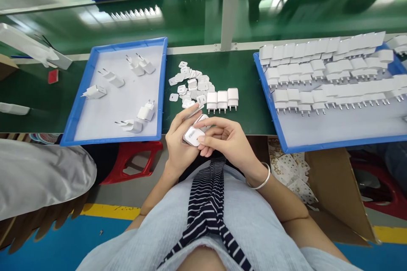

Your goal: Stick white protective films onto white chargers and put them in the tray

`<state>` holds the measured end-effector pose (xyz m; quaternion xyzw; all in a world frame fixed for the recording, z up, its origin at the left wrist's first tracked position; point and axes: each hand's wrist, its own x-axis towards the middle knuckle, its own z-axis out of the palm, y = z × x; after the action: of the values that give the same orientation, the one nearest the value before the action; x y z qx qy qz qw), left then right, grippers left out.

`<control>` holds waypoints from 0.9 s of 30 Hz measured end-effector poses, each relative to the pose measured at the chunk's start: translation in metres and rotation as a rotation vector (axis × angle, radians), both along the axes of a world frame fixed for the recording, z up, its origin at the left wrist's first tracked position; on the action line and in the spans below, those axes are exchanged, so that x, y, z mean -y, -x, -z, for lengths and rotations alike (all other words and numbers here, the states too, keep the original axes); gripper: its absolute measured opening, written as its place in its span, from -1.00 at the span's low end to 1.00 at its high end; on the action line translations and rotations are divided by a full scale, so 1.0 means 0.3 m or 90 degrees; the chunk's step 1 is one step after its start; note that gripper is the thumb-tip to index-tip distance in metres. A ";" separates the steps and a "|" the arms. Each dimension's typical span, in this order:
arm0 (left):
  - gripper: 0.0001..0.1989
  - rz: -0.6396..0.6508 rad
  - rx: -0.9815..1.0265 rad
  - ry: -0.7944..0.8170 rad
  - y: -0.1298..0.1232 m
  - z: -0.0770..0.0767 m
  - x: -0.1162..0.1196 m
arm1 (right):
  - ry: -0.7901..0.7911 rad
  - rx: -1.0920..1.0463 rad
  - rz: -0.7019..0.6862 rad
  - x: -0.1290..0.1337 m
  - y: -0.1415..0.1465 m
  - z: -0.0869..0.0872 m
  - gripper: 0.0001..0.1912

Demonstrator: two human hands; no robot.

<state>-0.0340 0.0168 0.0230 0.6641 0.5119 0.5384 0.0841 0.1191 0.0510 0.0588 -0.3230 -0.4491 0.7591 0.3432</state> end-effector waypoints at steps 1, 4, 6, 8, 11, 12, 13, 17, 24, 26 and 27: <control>-0.63 0.000 0.000 0.004 -0.001 0.001 0.000 | -0.004 0.007 -0.001 -0.002 -0.001 -0.002 -0.75; -0.66 -0.002 0.004 0.011 -0.005 0.002 0.000 | -0.016 0.029 -0.003 -0.006 -0.002 -0.009 -0.75; -0.64 0.003 0.011 0.010 -0.007 0.004 -0.001 | -0.022 0.043 -0.008 -0.008 -0.003 -0.014 -0.75; -0.62 0.015 0.022 0.008 -0.007 0.006 -0.001 | -0.029 0.048 -0.016 -0.009 -0.005 -0.018 -0.74; -0.62 0.025 0.030 0.009 -0.006 0.009 0.000 | -0.032 0.048 -0.032 -0.009 -0.007 -0.020 -0.71; -0.62 0.025 0.030 0.011 -0.005 0.009 0.000 | -0.031 0.049 -0.034 -0.010 -0.007 -0.020 -0.69; -0.62 0.024 0.029 0.013 -0.005 0.009 0.001 | -0.027 0.050 -0.034 -0.011 -0.006 -0.019 -0.65; -0.63 0.022 0.023 0.004 -0.003 0.007 0.003 | -0.008 0.051 -0.037 -0.021 -0.006 -0.011 -0.47; -0.62 0.060 0.048 0.007 -0.004 0.010 -0.011 | -0.002 0.018 -0.045 -0.029 -0.025 -0.044 -0.48; -0.62 0.065 0.064 0.024 -0.002 0.009 -0.015 | -0.007 0.011 -0.029 -0.021 -0.034 -0.065 -0.57; -0.62 0.064 0.071 0.033 -0.001 0.008 -0.016 | -0.010 0.011 -0.024 -0.016 -0.038 -0.073 -0.61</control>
<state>-0.0338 0.0217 0.0207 0.6557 0.4860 0.5562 0.1565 0.1305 0.0558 0.0806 -0.3185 -0.4636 0.7591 0.3277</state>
